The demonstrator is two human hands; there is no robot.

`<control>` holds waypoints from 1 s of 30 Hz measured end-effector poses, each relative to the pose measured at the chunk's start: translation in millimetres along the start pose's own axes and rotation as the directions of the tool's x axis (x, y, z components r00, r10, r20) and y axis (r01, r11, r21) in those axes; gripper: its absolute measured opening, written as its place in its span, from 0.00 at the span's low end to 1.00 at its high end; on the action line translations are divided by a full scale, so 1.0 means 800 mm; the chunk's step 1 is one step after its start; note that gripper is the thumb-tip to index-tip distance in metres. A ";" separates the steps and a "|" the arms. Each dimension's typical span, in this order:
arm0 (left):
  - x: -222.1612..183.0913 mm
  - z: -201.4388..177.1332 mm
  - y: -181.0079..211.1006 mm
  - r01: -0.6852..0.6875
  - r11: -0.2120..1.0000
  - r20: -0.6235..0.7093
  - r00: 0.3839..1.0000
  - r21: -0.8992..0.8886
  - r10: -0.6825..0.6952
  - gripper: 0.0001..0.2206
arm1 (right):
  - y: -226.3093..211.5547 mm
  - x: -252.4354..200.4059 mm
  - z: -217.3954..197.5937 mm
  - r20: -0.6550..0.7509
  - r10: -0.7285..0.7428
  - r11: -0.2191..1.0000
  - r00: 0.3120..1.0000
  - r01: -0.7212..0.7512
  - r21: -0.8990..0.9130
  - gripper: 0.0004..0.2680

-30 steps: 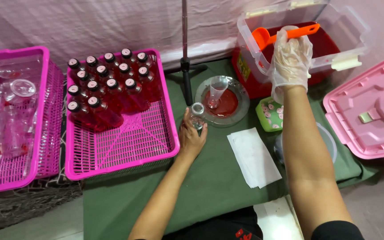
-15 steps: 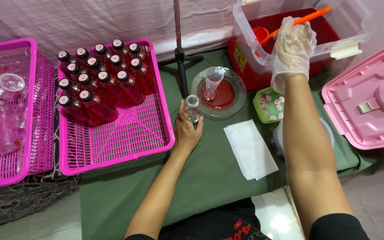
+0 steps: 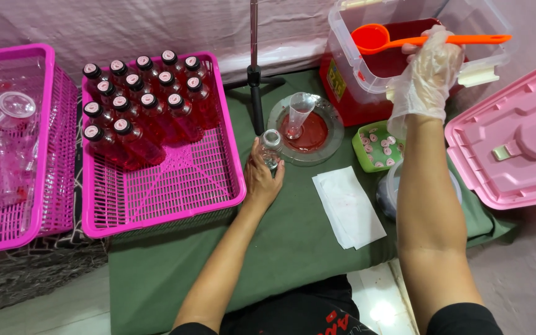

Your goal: The person is filling bottles with a red liquid using a ladle and funnel, then capping the bottles and wiping them clean with a cloth.

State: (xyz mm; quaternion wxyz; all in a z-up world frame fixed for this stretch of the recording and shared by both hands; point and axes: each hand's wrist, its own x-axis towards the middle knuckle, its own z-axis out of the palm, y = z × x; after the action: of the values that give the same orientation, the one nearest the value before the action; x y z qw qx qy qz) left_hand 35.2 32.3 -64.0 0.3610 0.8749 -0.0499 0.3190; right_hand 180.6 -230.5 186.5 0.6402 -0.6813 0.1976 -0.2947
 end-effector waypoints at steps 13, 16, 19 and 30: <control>-0.002 0.012 -0.012 -0.018 0.999 -0.033 0.999 -0.031 0.017 0.37 | -0.041 -0.024 -0.040 0.007 -0.113 0.970 0.994 0.108 0.219 0.08; -0.008 0.014 -0.014 0.000 0.999 -0.020 1.000 -0.045 -0.001 0.37 | -0.065 -0.065 -0.052 0.013 -0.070 0.996 0.997 0.069 0.056 0.14; -0.008 0.014 -0.012 0.008 0.999 -0.011 1.000 -0.049 -0.009 0.38 | -0.067 -0.074 -0.068 0.088 -0.199 0.978 0.976 0.203 -0.041 0.20; -0.004 0.028 -0.021 -0.024 0.999 -0.143 0.989 0.045 0.031 0.39 | -0.034 -0.054 -0.096 0.189 -0.223 0.967 0.956 0.241 -0.082 0.32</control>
State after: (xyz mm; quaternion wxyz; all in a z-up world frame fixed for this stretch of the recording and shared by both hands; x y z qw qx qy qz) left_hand 49.2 29.2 -87.9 0.3401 0.8565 -0.0289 0.3871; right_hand 95.4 -257.8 207.7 0.5797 -0.7560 0.0734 -0.2950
